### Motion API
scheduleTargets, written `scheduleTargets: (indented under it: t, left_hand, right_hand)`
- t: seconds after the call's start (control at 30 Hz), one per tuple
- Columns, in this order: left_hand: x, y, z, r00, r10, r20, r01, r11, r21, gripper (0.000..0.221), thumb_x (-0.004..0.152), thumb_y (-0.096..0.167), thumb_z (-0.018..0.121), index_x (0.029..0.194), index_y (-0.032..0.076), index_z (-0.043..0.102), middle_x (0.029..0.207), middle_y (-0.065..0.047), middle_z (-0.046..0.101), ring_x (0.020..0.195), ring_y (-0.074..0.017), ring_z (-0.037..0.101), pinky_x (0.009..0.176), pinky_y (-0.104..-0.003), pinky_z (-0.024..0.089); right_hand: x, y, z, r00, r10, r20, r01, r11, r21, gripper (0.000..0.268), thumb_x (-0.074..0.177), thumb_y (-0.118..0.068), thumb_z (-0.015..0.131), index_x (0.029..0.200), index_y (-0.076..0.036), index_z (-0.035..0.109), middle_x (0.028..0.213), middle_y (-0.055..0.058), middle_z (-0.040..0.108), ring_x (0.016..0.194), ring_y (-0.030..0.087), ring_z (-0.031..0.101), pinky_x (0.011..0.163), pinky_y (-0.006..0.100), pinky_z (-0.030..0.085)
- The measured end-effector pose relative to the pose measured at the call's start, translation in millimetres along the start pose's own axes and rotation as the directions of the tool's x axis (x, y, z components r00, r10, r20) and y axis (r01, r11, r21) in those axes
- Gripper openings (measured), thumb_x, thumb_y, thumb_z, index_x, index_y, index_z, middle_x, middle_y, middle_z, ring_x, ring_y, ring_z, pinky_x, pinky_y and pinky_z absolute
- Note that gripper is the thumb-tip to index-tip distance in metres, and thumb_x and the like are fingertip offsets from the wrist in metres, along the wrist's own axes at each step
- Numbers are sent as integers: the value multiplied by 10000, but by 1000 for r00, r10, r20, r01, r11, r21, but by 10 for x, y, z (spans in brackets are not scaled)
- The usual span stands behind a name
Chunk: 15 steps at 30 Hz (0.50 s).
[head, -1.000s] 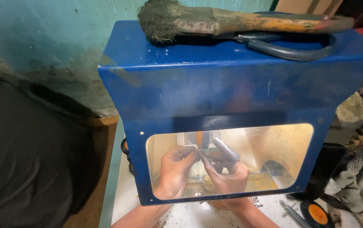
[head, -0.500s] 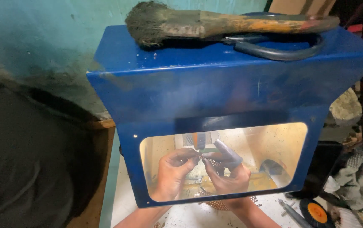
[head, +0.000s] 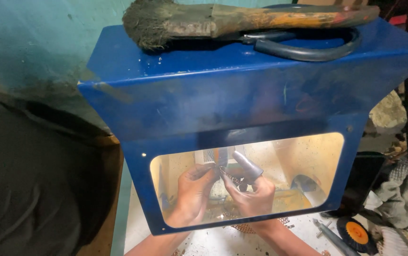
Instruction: Polishing a metal chain using a bench-mounted polishing machine with a protective hood.
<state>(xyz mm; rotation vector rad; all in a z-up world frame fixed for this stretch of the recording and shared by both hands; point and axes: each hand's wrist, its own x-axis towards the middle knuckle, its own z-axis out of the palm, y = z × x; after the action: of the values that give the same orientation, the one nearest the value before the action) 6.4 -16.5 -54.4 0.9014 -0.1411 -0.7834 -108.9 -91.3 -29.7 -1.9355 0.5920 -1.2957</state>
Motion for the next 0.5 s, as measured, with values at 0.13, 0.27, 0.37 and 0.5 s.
scheduleTargets:
  t: [0.13,0.27,0.37,0.5]
  left_hand:
    - [-28,34,-5,999,33,38,-34,999,16,189,775,-6,829,956,-29,782,944,-204,801,935,-352,772,951,-452,619]
    - [-68,53,-22,998,64,3,-64,992,112,240,741,11,859,969,-21,793,945,-173,803,943,-324,755,944,-459,607]
    - [-96,41,-64,984,153,89,-164,978,133,251,742,15,867,982,5,795,942,-151,804,915,-311,745,869,-464,614]
    - [-126,79,-104,958,216,189,-259,935,244,337,737,134,888,1052,48,804,1034,-124,819,988,-285,764,924,-444,618]
  right_hand:
    - [-20,4,0,996,-89,9,88,996,16,596,811,-72,849,1357,-31,613,841,5,797,693,60,715,657,188,581]
    - [-48,-48,-26,997,-78,-6,78,995,62,576,814,-100,852,1344,-59,632,878,5,811,656,41,643,648,180,561]
    - [-44,-122,-57,994,-111,-6,111,987,119,571,816,-70,845,1338,-43,616,912,22,818,717,46,683,608,163,559]
    - [-45,-130,-109,986,-165,37,158,977,143,584,829,-49,835,1359,-40,590,928,41,818,800,68,737,593,165,569]
